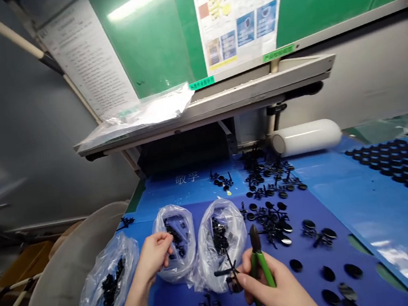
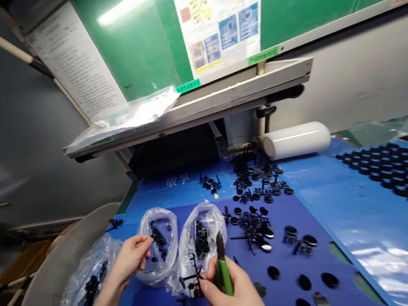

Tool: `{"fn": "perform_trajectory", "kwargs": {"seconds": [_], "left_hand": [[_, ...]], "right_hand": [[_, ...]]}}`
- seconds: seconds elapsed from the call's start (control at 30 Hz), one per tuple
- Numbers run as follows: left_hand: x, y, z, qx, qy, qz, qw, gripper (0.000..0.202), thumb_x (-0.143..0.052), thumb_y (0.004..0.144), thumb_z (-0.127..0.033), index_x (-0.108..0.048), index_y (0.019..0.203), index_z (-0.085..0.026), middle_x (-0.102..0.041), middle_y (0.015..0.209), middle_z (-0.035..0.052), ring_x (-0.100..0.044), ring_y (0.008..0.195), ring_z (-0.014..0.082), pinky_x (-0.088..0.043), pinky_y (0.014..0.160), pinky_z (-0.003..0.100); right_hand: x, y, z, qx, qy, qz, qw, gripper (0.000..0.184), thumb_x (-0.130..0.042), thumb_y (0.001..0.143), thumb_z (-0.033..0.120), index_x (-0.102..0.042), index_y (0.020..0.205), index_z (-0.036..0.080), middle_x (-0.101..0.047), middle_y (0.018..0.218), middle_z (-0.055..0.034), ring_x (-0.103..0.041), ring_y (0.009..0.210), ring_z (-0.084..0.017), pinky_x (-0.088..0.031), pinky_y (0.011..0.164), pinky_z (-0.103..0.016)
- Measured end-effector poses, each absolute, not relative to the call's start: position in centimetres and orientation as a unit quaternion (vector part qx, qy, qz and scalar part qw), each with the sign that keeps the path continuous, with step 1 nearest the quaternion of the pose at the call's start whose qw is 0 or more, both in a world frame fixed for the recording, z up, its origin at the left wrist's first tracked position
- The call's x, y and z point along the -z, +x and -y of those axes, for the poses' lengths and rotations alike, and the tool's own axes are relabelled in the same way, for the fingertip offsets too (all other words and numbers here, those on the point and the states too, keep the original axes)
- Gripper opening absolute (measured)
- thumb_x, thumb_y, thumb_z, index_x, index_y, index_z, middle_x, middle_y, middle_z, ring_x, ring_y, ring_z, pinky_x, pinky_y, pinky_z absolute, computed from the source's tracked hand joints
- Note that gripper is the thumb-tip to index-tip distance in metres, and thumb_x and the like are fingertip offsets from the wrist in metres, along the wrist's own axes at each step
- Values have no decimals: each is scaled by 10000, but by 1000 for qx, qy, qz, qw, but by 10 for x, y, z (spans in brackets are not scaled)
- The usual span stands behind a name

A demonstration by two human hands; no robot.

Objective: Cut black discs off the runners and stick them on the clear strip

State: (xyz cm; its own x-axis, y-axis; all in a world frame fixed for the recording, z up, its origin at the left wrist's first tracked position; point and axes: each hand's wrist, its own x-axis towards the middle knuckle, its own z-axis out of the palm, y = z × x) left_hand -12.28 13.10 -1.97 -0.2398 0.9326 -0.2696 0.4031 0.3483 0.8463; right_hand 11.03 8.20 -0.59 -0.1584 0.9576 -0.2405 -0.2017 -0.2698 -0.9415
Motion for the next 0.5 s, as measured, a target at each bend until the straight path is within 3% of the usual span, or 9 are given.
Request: {"fn": "perform_trajectory", "kwargs": {"seconds": [0.27, 0.5], "left_hand": [[14, -110, -126, -326, 458, -712, 421, 301, -519, 678, -461, -485, 665, -163, -432, 454, -90, -283, 258, 25, -127, 293, 165], [12, -109, -122, -327, 460, -707, 426, 273, -482, 746, -419, -486, 716, -148, -393, 458, -96, -212, 276, 3, -116, 317, 174]], "right_hand": [[4, 126, -79, -663, -433, 430, 433, 194, -567, 651, 283, -388, 649, 208, -481, 577, 42, -446, 523, -130, -364, 517, -236], [14, 140, -77, -636, -466, 440, 429, 242, -601, 636, 298, -376, 615, 212, -448, 539, 56, -409, 510, -126, -328, 505, -221]]}}
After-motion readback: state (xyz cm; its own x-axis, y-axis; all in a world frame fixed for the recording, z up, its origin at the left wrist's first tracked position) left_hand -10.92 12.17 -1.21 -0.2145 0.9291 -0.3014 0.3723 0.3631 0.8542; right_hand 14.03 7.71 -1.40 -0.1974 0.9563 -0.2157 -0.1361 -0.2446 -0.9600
